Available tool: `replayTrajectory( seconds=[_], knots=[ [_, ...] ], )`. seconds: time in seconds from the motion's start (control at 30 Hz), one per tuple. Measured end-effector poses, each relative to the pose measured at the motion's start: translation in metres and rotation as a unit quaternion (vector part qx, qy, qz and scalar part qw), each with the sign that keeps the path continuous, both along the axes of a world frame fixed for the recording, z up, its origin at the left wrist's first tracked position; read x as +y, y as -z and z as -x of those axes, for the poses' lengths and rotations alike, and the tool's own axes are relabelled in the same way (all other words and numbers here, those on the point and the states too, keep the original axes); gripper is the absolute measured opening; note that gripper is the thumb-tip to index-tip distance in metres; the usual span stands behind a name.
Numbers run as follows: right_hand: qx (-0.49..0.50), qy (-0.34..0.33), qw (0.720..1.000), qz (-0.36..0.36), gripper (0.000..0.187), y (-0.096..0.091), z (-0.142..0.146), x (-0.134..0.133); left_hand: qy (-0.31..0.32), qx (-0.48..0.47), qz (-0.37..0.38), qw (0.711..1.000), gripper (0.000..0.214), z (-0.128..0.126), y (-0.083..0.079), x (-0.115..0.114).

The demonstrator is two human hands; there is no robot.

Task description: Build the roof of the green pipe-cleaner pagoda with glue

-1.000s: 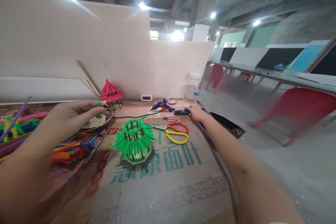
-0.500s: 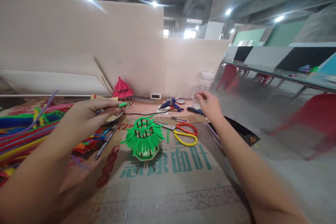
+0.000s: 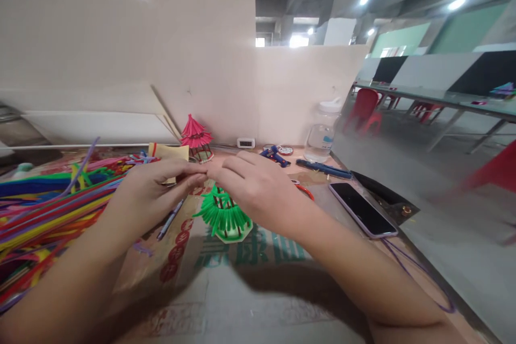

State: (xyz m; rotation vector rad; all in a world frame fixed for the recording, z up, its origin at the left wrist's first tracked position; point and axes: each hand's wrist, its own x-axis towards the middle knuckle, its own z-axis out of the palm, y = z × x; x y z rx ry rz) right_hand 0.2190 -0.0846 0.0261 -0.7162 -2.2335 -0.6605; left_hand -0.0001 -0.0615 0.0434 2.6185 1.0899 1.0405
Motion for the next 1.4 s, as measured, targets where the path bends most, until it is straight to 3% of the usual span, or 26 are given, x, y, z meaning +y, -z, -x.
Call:
replayTrajectory(
  seconds=[0.1,0.3,0.4,0.5,0.63,0.7,0.77,0.83,0.97,1.1,1.4],
  knots=[
    [0.032,-0.005,0.999,0.006,0.018,0.007,-0.005,0.006,0.022,0.012,-0.005,1.0,0.026,0.0,0.002,0.004],
    [0.026,0.001,0.999,0.045,0.017,0.014,-0.008,0.007,0.054,0.057,-0.148,0.986,0.029,0.001,0.01,0.019],
    [0.035,0.013,0.997,0.071,0.014,0.015,-0.009,0.005,0.061,0.065,-0.173,0.981,0.03,0.001,0.014,0.024],
    [0.082,0.025,0.989,0.124,0.009,0.016,-0.011,0.004,0.058,0.06,-0.123,0.989,0.026,0.001,0.015,0.026],
    [0.116,0.038,0.976,0.18,0.008,0.016,-0.015,0.005,0.027,0.06,0.028,0.997,0.024,0.008,0.01,0.032],
    [0.118,0.067,0.975,0.178,0.009,0.016,-0.017,0.006,0.023,0.072,0.131,0.989,0.032,0.018,0.01,0.04],
    [0.119,0.091,0.973,0.175,0.012,0.016,-0.018,0.006,0.055,0.091,0.214,0.971,0.059,0.027,0.014,0.05],
    [0.118,0.1,0.97,0.186,0.013,0.015,-0.018,0.006,0.098,0.101,0.261,0.955,0.073,0.033,0.02,0.06],
    [0.098,0.101,0.964,0.224,0.012,0.014,-0.016,0.005,0.14,0.095,0.326,0.93,0.074,0.027,0.036,0.069],
    [0.09,0.104,0.968,0.211,0.012,0.018,-0.014,0.007,0.154,0.074,0.343,0.924,0.066,0.01,0.042,0.063],
    [0.088,0.083,0.957,0.262,0.01,0.014,-0.015,0.004,0.201,0.096,0.251,0.942,0.058,0.003,0.04,0.057]
  ],
)
